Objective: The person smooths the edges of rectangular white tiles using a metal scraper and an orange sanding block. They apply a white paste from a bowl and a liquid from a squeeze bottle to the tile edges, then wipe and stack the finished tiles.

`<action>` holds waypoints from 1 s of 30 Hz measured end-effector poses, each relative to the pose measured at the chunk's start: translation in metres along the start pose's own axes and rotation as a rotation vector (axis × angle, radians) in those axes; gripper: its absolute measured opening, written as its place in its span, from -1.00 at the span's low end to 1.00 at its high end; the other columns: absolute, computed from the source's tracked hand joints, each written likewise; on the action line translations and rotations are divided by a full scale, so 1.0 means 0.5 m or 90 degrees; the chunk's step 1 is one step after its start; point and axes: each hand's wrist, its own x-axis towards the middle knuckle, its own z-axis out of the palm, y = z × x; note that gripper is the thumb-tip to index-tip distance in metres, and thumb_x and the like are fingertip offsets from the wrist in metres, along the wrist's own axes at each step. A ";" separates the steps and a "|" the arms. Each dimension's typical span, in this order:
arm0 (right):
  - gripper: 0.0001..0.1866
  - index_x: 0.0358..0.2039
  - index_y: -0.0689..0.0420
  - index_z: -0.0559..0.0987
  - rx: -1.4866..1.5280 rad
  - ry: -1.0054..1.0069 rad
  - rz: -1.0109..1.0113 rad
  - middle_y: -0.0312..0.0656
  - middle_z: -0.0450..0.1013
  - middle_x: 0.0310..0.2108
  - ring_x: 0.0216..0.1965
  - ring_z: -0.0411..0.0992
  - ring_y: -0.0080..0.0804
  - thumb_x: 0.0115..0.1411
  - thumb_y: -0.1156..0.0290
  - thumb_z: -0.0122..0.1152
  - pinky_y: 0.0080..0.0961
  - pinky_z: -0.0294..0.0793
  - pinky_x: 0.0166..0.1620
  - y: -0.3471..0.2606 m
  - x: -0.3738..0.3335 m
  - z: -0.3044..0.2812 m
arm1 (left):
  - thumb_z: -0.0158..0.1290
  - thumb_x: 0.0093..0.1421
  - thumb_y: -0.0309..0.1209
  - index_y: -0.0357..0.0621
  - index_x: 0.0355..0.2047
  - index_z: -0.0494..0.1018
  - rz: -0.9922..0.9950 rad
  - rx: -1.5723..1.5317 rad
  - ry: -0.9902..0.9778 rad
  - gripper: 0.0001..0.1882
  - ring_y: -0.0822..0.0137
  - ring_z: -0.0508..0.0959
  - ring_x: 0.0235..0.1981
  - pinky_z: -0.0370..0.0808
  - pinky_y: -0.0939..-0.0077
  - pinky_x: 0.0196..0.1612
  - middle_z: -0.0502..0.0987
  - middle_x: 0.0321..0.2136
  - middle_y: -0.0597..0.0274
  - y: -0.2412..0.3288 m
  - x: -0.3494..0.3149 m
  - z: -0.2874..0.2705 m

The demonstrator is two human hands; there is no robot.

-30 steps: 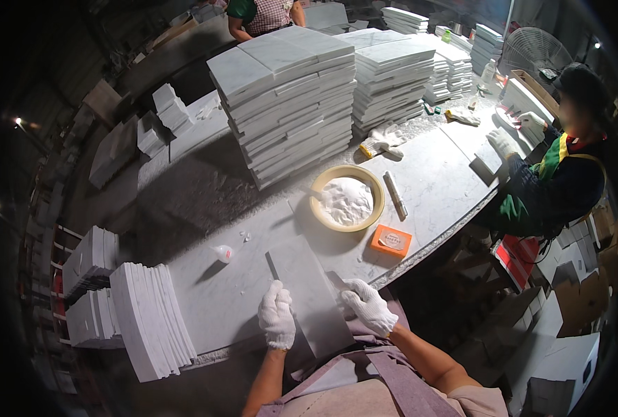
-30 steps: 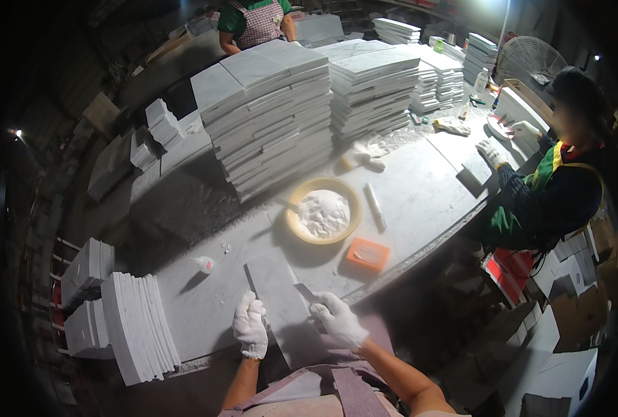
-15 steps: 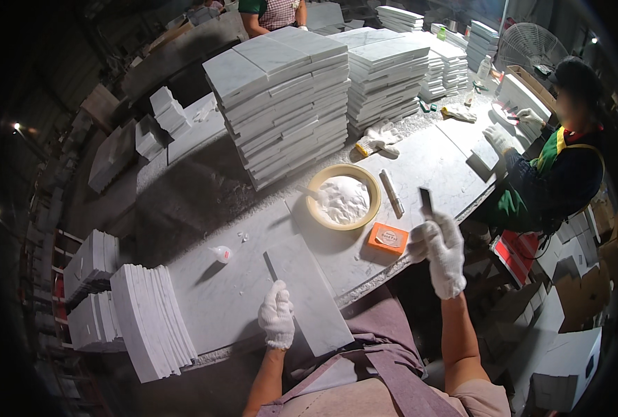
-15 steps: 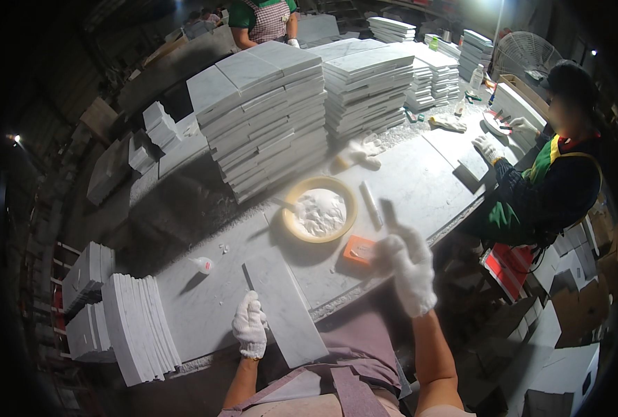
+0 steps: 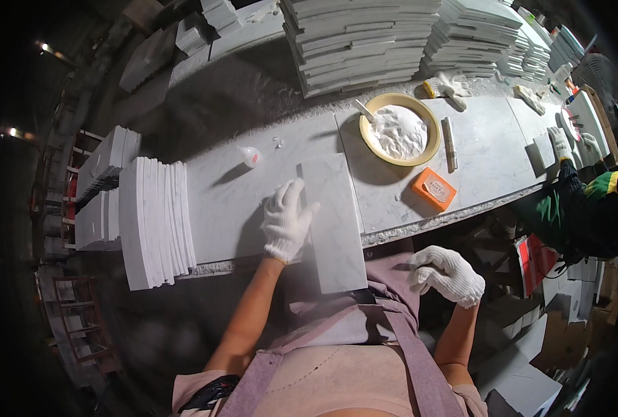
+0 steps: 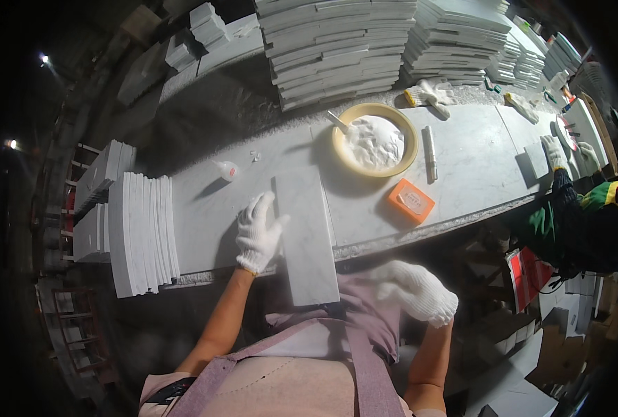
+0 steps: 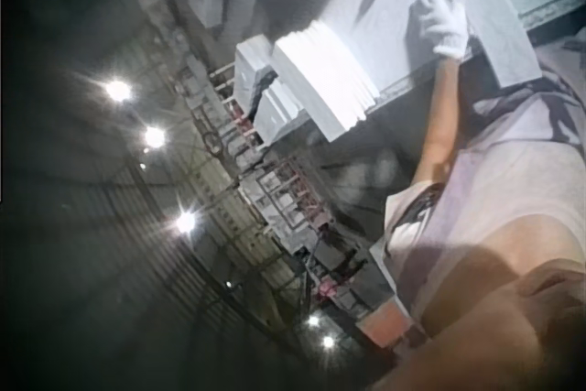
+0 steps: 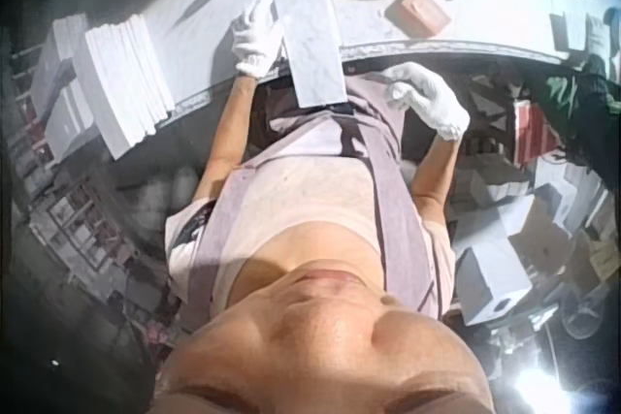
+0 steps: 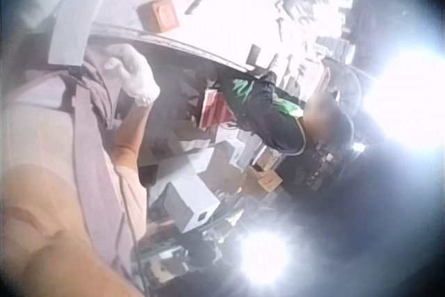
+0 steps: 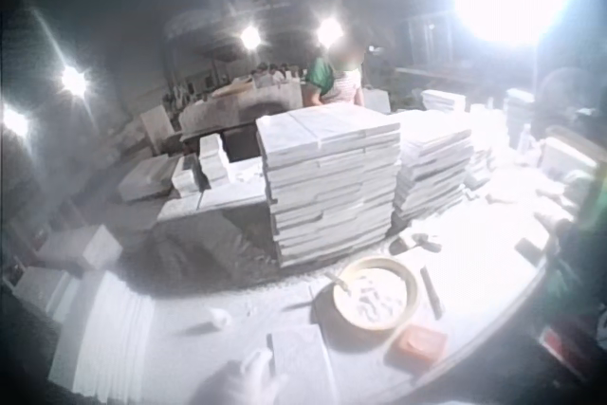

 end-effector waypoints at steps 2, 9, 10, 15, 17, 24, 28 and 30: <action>-0.79 -0.02 0.24 0.63 -0.043 -0.069 -0.065 -0.19 0.64 -0.22 -0.20 0.64 -0.38 0.36 0.52 0.25 -0.43 0.65 -0.09 0.004 0.007 -0.003 | 0.38 0.16 -0.20 -0.03 0.29 0.44 0.048 -0.004 -0.031 -0.30 -0.09 0.39 0.33 0.30 -0.07 0.37 0.47 0.27 0.08 -0.008 0.020 0.003; -0.81 -0.01 0.32 0.57 -0.028 -0.044 -0.091 -0.15 0.65 -0.29 -0.31 0.66 -0.44 0.44 0.51 0.22 -0.46 0.71 -0.23 0.032 0.023 0.016 | 0.42 0.04 0.05 -0.03 0.31 0.43 0.164 0.065 -0.147 -0.13 -0.09 0.26 0.42 0.15 -0.10 0.51 0.35 0.34 -0.01 -0.032 0.072 0.040; -0.81 -0.01 0.33 0.57 -0.016 -0.011 -0.059 -0.14 0.65 -0.31 -0.32 0.67 -0.43 0.44 0.53 0.21 -0.45 0.72 -0.24 0.036 0.021 0.021 | 0.41 0.05 0.06 -0.03 0.31 0.43 0.171 0.074 -0.168 -0.13 -0.09 0.26 0.42 0.14 -0.10 0.51 0.36 0.34 -0.01 -0.038 0.083 0.049; -0.72 0.06 0.25 0.58 0.171 0.269 0.032 -0.19 0.62 -0.27 -0.32 0.61 -0.49 0.42 0.40 0.30 -0.56 0.61 -0.21 0.068 -0.007 -0.013 | 0.33 0.11 0.13 -0.05 0.31 0.43 0.147 0.072 -0.091 -0.15 -0.08 0.28 0.43 0.11 -0.11 0.52 0.40 0.34 0.02 -0.078 0.128 0.072; -0.71 0.09 0.22 0.54 0.252 0.495 -0.125 -0.20 0.57 -0.26 -0.36 0.55 -0.53 0.48 0.33 0.24 -0.63 0.57 -0.32 0.088 -0.026 -0.056 | 0.29 0.16 0.15 -0.06 0.31 0.43 0.138 0.044 -0.072 -0.18 -0.07 0.29 0.43 0.11 -0.11 0.52 0.41 0.34 0.02 -0.089 0.124 0.062; -0.61 0.23 0.14 0.46 0.489 0.620 -0.347 -0.21 0.50 -0.11 -0.30 0.43 -0.57 0.51 0.23 0.21 -0.70 0.49 -0.39 0.167 -0.026 -0.120 | 0.22 0.27 0.07 0.01 0.20 0.56 0.252 0.003 -0.159 -0.39 -0.11 0.40 0.36 0.25 -0.12 0.46 0.55 0.25 0.07 -0.078 0.070 0.042; -0.66 0.12 0.14 0.47 0.515 0.612 -0.209 -0.25 0.49 -0.27 -0.42 0.42 -0.55 0.50 0.21 0.24 -0.67 0.45 -0.44 0.168 0.009 -0.049 | 0.31 0.23 -0.08 -0.13 0.21 0.53 0.135 -0.101 -0.091 -0.39 -0.15 0.43 0.33 0.26 -0.14 0.46 0.56 0.20 -0.08 -0.070 0.062 0.004; -0.69 0.08 0.13 0.48 0.522 0.608 -0.181 -0.28 0.49 -0.30 -0.44 0.42 -0.54 0.51 0.20 0.21 -0.66 0.46 -0.45 0.152 0.023 -0.023 | 0.36 0.19 -0.13 -0.21 0.26 0.47 0.176 -0.129 -0.039 -0.30 -0.21 0.41 0.34 0.24 -0.17 0.47 0.51 0.23 -0.16 -0.055 0.030 -0.031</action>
